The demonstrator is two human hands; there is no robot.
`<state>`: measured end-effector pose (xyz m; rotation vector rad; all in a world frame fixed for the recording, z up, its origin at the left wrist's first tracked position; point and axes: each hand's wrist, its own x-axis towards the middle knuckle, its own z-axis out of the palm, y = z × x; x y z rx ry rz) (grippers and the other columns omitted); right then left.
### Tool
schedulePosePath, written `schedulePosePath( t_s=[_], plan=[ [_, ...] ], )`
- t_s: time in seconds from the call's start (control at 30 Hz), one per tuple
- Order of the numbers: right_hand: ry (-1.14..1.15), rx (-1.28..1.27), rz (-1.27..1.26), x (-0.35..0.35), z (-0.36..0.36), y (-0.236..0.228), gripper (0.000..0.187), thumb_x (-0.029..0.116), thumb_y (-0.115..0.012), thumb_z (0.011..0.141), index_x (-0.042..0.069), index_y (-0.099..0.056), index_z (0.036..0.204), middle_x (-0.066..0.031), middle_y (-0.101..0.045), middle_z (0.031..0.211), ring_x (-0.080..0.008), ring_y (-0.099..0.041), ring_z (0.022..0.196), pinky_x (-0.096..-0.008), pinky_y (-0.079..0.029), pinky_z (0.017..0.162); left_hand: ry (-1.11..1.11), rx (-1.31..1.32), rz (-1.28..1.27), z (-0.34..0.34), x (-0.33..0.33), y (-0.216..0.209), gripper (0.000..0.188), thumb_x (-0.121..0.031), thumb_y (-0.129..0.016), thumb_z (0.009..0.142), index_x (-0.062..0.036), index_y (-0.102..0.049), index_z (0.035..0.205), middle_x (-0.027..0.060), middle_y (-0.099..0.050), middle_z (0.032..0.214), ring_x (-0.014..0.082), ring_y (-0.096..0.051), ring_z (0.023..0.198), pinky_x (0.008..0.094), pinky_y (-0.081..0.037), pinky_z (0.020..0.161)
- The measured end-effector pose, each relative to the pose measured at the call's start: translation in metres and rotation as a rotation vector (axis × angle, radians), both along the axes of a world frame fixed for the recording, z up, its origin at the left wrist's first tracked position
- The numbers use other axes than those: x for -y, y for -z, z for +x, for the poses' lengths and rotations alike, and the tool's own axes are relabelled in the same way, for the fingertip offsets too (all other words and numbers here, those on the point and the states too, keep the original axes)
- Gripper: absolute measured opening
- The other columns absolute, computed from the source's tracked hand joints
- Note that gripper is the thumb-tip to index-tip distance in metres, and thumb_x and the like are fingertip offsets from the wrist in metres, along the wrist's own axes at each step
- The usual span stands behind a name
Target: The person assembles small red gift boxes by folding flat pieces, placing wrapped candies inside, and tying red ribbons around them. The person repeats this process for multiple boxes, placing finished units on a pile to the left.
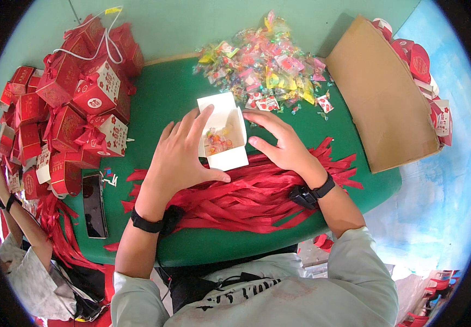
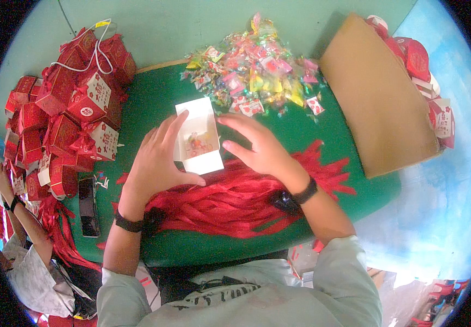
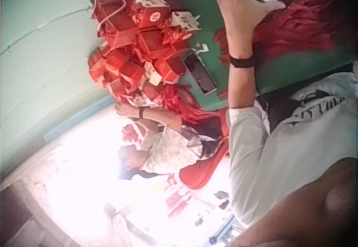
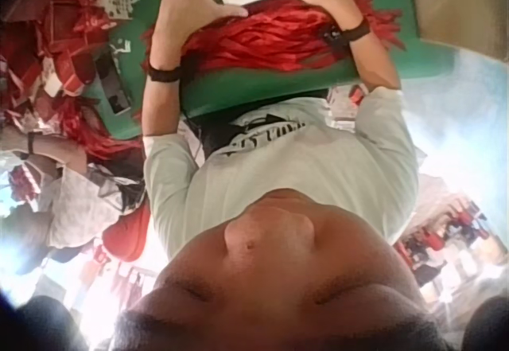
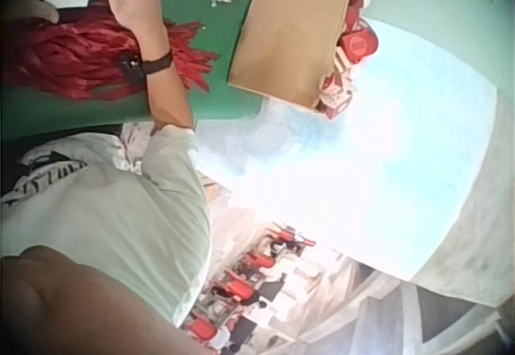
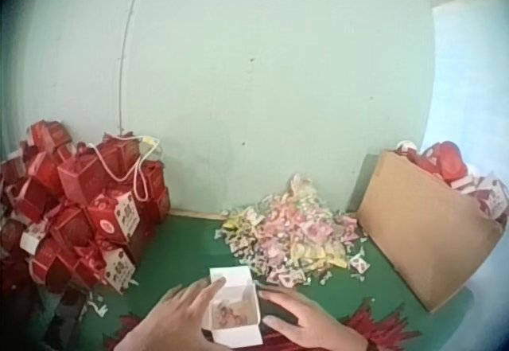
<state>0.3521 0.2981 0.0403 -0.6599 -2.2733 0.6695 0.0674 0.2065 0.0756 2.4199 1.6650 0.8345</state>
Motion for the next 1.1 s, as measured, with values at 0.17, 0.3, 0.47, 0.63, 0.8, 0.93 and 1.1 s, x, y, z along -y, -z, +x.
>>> schedulePosePath(
  t_s=[0.17, 0.3, 0.47, 0.63, 0.8, 0.93, 1.1],
  plan=[
    [-0.006, -0.139, -0.233, 0.007, -0.002, 0.006, 0.064, 0.019, -0.076, 0.105, 0.002, -0.052, 0.161, -0.0197, -0.065, 0.155, -0.0325, -0.072, 0.129, -0.0448, -0.055, 0.112, 0.060, -0.063, -0.027, -0.003, 0.003, -0.009, 0.140, -0.058, -0.103, 0.055, -0.0119, -0.038, 0.171, 0.0241, -0.050, 0.166, 0.0464, -0.053, 0.150, 0.0600, -0.039, 0.128],
    [-0.001, -0.166, -0.279, 0.015, -0.004, -0.005, 0.067, 0.012, -0.077, 0.104, 0.003, -0.049, 0.164, -0.0174, -0.066, 0.154, -0.0265, -0.075, 0.119, -0.0417, -0.058, 0.104, 0.125, -0.043, 0.024, -0.003, 0.000, -0.013, 0.135, -0.048, -0.104, 0.059, -0.0097, -0.038, 0.170, 0.0228, -0.050, 0.168, 0.0460, -0.051, 0.152, 0.0595, -0.036, 0.132],
    [-0.016, -0.139, -0.160, 0.010, -0.002, 0.006, 0.065, 0.000, -0.077, 0.100, 0.005, -0.054, 0.161, -0.0147, -0.067, 0.151, -0.0228, -0.077, 0.109, -0.0395, -0.059, 0.099, 0.174, 0.076, 0.093, 0.002, -0.001, -0.016, 0.098, -0.031, -0.096, 0.077, -0.0125, -0.051, 0.162, 0.0177, -0.068, 0.140, 0.0413, -0.064, 0.129, 0.0564, -0.049, 0.118],
    [-0.002, -0.094, -0.112, 0.009, -0.003, 0.004, 0.059, 0.003, -0.079, 0.097, 0.004, -0.059, 0.152, -0.0180, -0.070, 0.143, -0.0264, -0.079, 0.104, -0.0411, -0.061, 0.097, 0.182, 0.062, 0.144, -0.004, -0.010, 0.003, 0.053, -0.016, -0.079, 0.097, -0.0074, -0.063, 0.147, 0.0178, -0.071, 0.125, 0.0401, -0.068, 0.114, 0.0524, -0.055, 0.103],
    [-0.005, -0.074, -0.136, 0.016, -0.007, -0.002, 0.061, 0.004, -0.078, 0.097, 0.007, -0.060, 0.155, -0.0177, -0.070, 0.140, -0.0287, -0.079, 0.104, -0.0416, -0.061, 0.096, 0.001, 0.303, 0.055, 0.012, -0.009, 0.007, 0.041, -0.012, -0.074, 0.101, -0.0054, -0.065, 0.141, 0.0171, -0.071, 0.126, 0.0402, -0.069, 0.112, 0.0485, -0.056, 0.101],
    [-0.049, -0.026, -0.161, 0.020, -0.009, -0.008, 0.062, 0.007, -0.079, 0.096, 0.014, -0.062, 0.156, -0.0172, -0.068, 0.143, -0.0322, -0.077, 0.106, -0.0430, -0.061, 0.097, -0.052, 0.062, 0.291, 0.006, -0.012, 0.006, 0.055, -0.016, -0.081, 0.095, -0.0031, -0.060, 0.145, 0.0185, -0.069, 0.129, 0.0404, -0.069, 0.113, 0.0494, -0.057, 0.100],
    [-0.057, 0.079, 0.005, 0.019, -0.008, -0.010, 0.059, 0.010, -0.080, 0.096, 0.017, -0.067, 0.153, -0.0161, -0.064, 0.146, -0.0370, -0.073, 0.117, -0.0447, -0.061, 0.100, -0.289, 0.132, 0.102, 0.012, -0.004, -0.004, 0.077, -0.022, -0.090, 0.087, -0.0008, -0.053, 0.151, 0.0212, -0.067, 0.129, 0.0415, -0.069, 0.114, 0.0489, -0.058, 0.100]
  ],
)
